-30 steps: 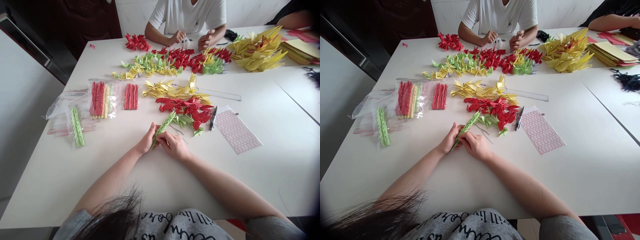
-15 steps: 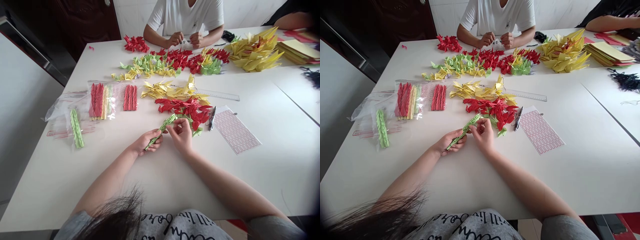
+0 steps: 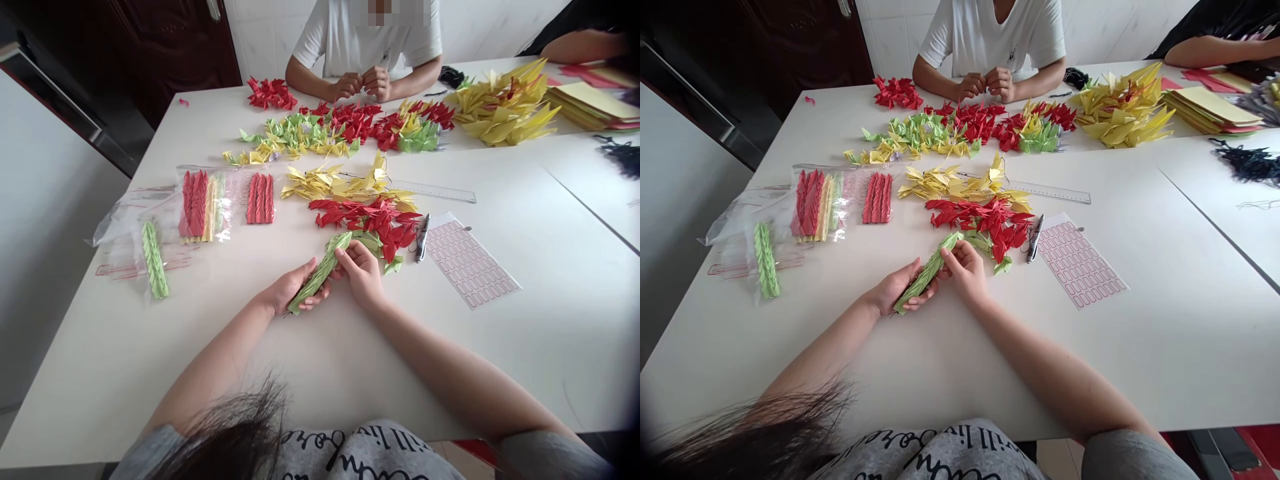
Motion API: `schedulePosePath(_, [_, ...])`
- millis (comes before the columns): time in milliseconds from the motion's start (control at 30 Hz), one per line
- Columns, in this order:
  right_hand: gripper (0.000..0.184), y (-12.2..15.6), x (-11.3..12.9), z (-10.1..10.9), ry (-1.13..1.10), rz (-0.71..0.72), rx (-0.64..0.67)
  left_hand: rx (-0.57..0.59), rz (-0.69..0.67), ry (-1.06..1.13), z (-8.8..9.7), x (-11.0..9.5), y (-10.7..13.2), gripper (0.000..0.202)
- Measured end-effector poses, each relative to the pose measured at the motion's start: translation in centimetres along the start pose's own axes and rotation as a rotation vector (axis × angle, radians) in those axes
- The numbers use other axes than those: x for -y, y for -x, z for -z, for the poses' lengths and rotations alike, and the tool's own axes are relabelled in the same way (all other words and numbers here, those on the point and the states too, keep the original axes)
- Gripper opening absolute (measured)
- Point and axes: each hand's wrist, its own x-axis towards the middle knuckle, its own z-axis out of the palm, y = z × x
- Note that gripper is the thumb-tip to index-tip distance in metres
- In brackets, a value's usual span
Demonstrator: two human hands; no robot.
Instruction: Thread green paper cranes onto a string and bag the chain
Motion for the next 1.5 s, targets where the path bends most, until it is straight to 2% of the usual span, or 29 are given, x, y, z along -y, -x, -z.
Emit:
schedulePosePath(133, [0.037,0.0,0.0,0.0,0.011,-0.033,0.043,-0.045,-0.011,-0.105,-0.3,0.0,0.3,0.038])
schedulePosePath(267, [0.034,-0.2,0.0,0.3,-0.071,-0.052,0.1,-0.038,0.027,-0.112,-0.1,-0.2,0.6,0.038])
schedulePosePath(333, [0.033,-0.2,0.2,0.4,-0.16,-0.088,0.134,0.018,0.06,-0.082,0.2,-0.4,0.6,0.04])
schedulePosePath(433, [0.043,-0.4,0.6,0.8,-0.25,-0.169,0.25,0.149,0.12,-0.038,0.7,-0.6,0.8,0.042])
schedulePosePath(600, [0.037,-1.0,0.2,1.6,-0.197,-0.165,0.42,0.26,0.081,-0.068,1.2,-0.9,1.4,0.031])
schedulePosePath(733, [0.038,-1.1,-0.1,1.9,-0.156,-0.16,0.498,0.313,0.14,-0.086,1.5,-0.9,1.6,0.028])
schedulePosePath(800, [0.039,-1.1,-0.1,1.9,-0.126,-0.142,0.525,0.26,0.118,-0.103,1.6,-0.8,1.5,0.029])
schedulePosePath(867, [0.042,-1.1,-0.2,1.8,-0.102,-0.093,0.491,0.155,0.043,-0.114,1.6,-0.7,1.3,0.03])
schedulePosePath(967, [0.045,-0.9,-0.5,1.6,0.025,0.047,0.304,0.02,-0.088,-0.085,1.6,-0.4,0.8,0.035])
schedulePosePath(1033, [0.045,-0.6,-0.6,1.4,0.227,0.193,0.163,-0.066,-0.176,0.014,1.5,-0.3,0.3,0.039])
schedulePosePath(1100, [0.041,-0.1,-0.5,1.2,0.448,0.366,0.111,-0.177,-0.274,0.143,1.5,-0.2,-0.2,0.039])
schedulePosePath(1167, [0.031,0.4,-0.3,1.0,0.628,0.544,0.224,-0.277,-0.35,0.239,1.4,-0.3,-0.6,0.035])
schedulePosePath(1300, [0.027,1.2,0.0,0.5,0.816,0.866,0.611,-0.391,-0.407,0.348,1.3,-0.5,-1.0,0.037])
schedulePosePath(1367, [0.028,1.4,0.0,0.3,0.875,0.913,0.672,-0.409,-0.414,0.354,1.4,-0.5,-1.0,0.037])
schedulePosePath(1500, [0.029,1.5,-0.3,0.2,0.964,0.857,0.685,-0.397,-0.427,0.324,1.5,-0.3,-1.1,0.034])
